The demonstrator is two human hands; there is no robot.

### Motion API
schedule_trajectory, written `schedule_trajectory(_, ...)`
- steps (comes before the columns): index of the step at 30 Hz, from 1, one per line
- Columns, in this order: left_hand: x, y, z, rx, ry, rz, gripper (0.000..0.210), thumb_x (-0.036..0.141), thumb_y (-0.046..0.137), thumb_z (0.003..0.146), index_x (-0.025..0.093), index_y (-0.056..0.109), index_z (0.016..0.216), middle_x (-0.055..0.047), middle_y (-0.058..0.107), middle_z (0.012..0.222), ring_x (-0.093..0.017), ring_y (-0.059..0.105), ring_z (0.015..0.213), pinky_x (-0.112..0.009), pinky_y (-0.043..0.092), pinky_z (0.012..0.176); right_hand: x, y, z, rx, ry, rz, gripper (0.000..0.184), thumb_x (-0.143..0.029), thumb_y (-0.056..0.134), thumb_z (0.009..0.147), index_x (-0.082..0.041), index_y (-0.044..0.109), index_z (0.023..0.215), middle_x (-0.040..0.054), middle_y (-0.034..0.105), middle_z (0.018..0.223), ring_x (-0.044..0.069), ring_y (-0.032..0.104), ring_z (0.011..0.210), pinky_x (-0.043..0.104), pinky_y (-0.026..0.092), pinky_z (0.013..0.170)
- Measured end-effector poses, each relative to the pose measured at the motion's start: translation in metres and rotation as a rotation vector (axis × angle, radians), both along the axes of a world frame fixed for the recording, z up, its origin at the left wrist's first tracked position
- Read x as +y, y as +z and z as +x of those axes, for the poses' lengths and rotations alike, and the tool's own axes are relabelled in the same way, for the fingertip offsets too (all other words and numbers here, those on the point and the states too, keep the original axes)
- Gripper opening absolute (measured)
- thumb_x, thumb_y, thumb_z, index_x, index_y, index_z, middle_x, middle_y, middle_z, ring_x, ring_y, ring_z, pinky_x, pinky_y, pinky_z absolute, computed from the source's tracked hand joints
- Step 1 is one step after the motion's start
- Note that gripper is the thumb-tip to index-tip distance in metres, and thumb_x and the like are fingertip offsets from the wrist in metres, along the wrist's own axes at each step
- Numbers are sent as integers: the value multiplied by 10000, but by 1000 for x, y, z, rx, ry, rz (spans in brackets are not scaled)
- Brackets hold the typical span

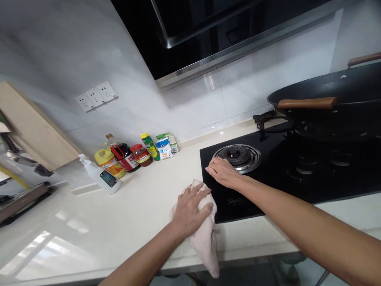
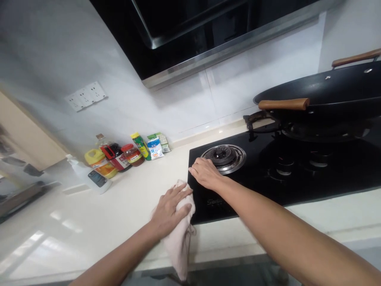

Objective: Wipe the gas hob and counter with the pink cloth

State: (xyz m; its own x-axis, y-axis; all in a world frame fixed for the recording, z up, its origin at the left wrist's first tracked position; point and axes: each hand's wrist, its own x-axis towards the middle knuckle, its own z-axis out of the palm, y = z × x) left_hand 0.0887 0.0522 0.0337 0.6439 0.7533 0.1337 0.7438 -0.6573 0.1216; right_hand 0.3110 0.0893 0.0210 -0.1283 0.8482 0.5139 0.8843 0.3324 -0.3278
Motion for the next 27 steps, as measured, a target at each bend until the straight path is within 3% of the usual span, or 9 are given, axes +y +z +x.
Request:
schedule_trajectory(4,30,6,20,27,68,-64,468,522,487,956,436,551,1411,44,401,1608,-343,329,1477,-599,317,1157,2,2,1,38,-41,84,375,-315,387,1063,-174,710,932,60,655,1058,184,538,1001,352,352,902)
schedule_trajectory(13,126,7,70,25,259,-36,473,545,404,954,433,561,1386,39,456,1574,-331,414,1417,-590,334,1133,2,7,1,55,-76,76,345,-303,412,1056,-170,713,954,68,651,1078,197,526,1033,356,349,906)
schedule_trajectory(17,158,12,95,6,368,-14,474,516,386,958,395,581,1372,-33,507,1530,-386,473,1353,-636,368,1070,1,10,3,29,-92,96,339,-304,412,1055,-166,715,991,76,648,1088,209,513,1034,375,348,911)
schedule_trajectory(21,164,11,116,4,447,46,455,462,395,964,349,587,1361,-106,521,1491,-427,478,1327,-652,374,1026,3,12,7,20,-110,137,324,-304,428,1048,-166,715,987,82,641,1080,213,500,1026,382,347,902)
schedule_trajectory(27,130,2,121,25,426,159,453,411,393,987,294,553,1394,-153,537,1437,-406,484,1311,-606,362,1041,7,12,11,39,-136,165,317,-291,434,1042,-181,716,948,73,652,1079,210,508,1020,376,338,888)
